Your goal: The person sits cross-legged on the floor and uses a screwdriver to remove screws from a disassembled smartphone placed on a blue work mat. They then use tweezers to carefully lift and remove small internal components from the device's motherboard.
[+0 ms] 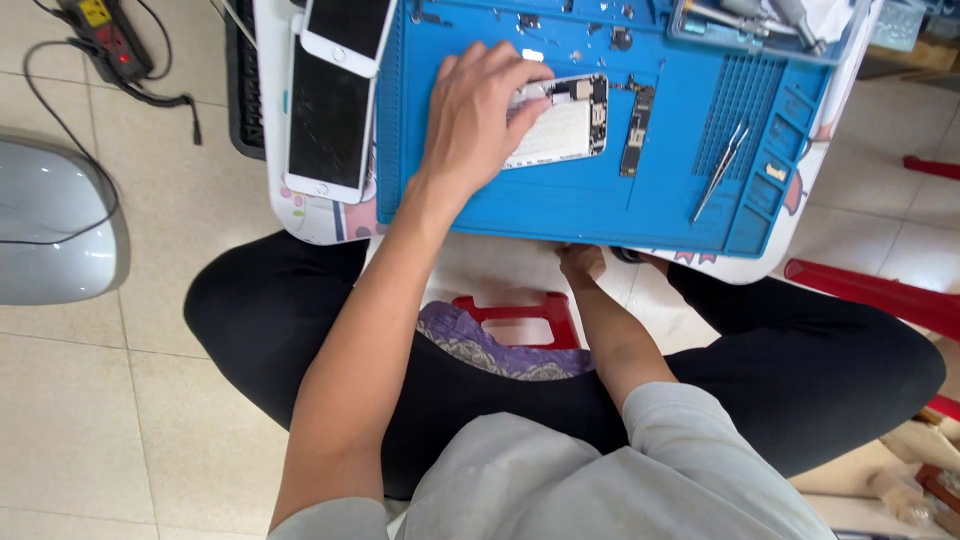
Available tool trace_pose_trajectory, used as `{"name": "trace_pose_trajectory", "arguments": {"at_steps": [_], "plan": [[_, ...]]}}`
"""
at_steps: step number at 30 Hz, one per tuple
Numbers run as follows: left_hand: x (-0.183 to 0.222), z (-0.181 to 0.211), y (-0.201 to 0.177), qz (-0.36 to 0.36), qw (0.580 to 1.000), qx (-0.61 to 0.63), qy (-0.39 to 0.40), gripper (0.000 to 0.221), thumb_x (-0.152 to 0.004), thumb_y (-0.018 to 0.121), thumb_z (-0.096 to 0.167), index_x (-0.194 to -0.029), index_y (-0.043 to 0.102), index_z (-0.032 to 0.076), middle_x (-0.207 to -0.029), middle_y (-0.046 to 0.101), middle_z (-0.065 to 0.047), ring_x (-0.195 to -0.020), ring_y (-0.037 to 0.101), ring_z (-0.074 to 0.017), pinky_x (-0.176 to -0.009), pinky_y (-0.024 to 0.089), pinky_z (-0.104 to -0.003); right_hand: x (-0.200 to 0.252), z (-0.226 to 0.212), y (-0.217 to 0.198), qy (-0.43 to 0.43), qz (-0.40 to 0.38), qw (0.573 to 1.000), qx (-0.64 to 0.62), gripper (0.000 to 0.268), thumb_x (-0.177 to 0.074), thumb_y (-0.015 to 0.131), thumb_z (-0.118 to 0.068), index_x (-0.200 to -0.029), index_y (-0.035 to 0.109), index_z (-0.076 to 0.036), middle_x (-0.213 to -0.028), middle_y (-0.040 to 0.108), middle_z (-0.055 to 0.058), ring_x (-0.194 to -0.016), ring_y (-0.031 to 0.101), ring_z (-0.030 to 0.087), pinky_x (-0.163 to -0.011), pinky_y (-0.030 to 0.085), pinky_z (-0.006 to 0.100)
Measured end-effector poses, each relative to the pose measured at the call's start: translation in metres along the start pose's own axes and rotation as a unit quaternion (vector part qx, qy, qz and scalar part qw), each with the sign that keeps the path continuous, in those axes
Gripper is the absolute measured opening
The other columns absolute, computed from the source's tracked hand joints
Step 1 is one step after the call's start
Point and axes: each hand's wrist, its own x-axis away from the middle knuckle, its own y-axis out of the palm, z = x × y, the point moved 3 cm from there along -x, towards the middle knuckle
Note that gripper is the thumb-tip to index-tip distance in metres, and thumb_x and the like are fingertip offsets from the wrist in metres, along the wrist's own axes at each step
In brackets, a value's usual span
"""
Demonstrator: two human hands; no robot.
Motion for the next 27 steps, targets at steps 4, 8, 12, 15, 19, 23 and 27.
{"name": "trace_pose_trajectory", "arguments": {"at_steps": [4, 8, 12, 15, 19, 23, 27], "plan": [[-0.004, 0.000, 0.003, -0.019, 1.000, 0.008, -0.022, 0.025, -0.096, 0.082, 0.026, -0.119, 0.077, 0.016, -0.100, 0.068, -0.002, -0.093, 0.059, -0.0249, -0.079, 0.043, -0.042, -0.001, -0.009, -0.021, 0.118, -0.037, 0.992, -0.031, 0.063, -0.086, 0.075, -0.060, -0.124, 0.073, -0.010, -0.118, 0.076, 0.008, -0.105, 0.076, 0.027, -0.080, 0.064, 0.041], [-0.002, -0.001, 0.004, -0.025, 0.999, 0.006, -0.029, 0.025, -0.096, 0.082, 0.026, -0.119, 0.077, 0.017, -0.102, 0.069, -0.003, -0.095, 0.060, -0.0267, -0.081, 0.044, -0.044, 0.004, -0.013, -0.024, 0.069, -0.065, 0.995, 0.014, 0.049, -0.090, 0.071, -0.048, -0.126, 0.072, -0.015, -0.122, 0.075, 0.008, -0.112, 0.073, 0.028, -0.084, 0.061, 0.039], [-0.001, 0.000, 0.002, -0.021, 0.999, 0.013, -0.038, 0.026, -0.095, 0.081, 0.026, -0.119, 0.076, 0.016, -0.103, 0.071, -0.002, -0.095, 0.062, -0.0246, -0.081, 0.044, -0.042, 0.012, -0.029, -0.020, 0.019, -0.089, 0.995, 0.052, 0.041, -0.093, 0.068, -0.039, -0.128, 0.072, -0.019, -0.125, 0.074, 0.008, -0.117, 0.070, 0.028, -0.087, 0.060, 0.038], [0.003, -0.001, 0.004, -0.008, 0.999, 0.022, -0.039, 0.023, -0.097, 0.079, 0.024, -0.118, 0.076, 0.017, -0.103, 0.069, -0.002, -0.097, 0.060, -0.0266, -0.082, 0.044, -0.044, 0.006, -0.026, -0.007, -0.017, -0.111, 0.989, 0.094, 0.036, -0.095, 0.065, -0.030, -0.129, 0.072, -0.023, -0.128, 0.073, 0.008, -0.122, 0.068, 0.029, -0.091, 0.058, 0.036], [0.002, -0.002, 0.005, -0.005, 0.999, 0.020, -0.029, 0.023, -0.095, 0.081, 0.025, -0.116, 0.076, 0.019, -0.103, 0.069, -0.001, -0.095, 0.060, -0.0264, -0.083, 0.044, -0.044, -0.012, -0.015, 0.020, -0.055, -0.059, 0.982, 0.171, 0.052, -0.108, 0.038, -0.051, -0.145, 0.064, -0.024, -0.142, 0.066, 0.011, -0.125, 0.066, 0.028, -0.090, 0.055, 0.036], [0.000, 0.001, 0.006, -0.016, 0.999, 0.022, -0.031, 0.023, -0.095, 0.080, 0.025, -0.116, 0.077, 0.018, -0.102, 0.070, -0.001, -0.095, 0.061, -0.0266, -0.083, 0.044, -0.045, -0.015, -0.007, 0.025, -0.081, -0.034, 0.972, 0.219, 0.054, -0.109, 0.044, -0.047, -0.152, 0.055, -0.016, -0.143, 0.064, 0.016, -0.127, 0.066, 0.032, -0.092, 0.055, 0.038], [-0.002, 0.000, 0.006, -0.014, 1.000, 0.009, -0.023, 0.023, -0.095, 0.081, 0.026, -0.116, 0.077, 0.018, -0.101, 0.069, -0.001, -0.095, 0.060, -0.0265, -0.081, 0.043, -0.044, -0.040, 0.007, 0.041, -0.045, -0.010, 0.985, 0.167, 0.068, -0.108, 0.032, -0.064, -0.150, 0.054, -0.016, -0.145, 0.062, 0.011, -0.129, 0.064, 0.027, -0.093, 0.054, 0.036]]}}
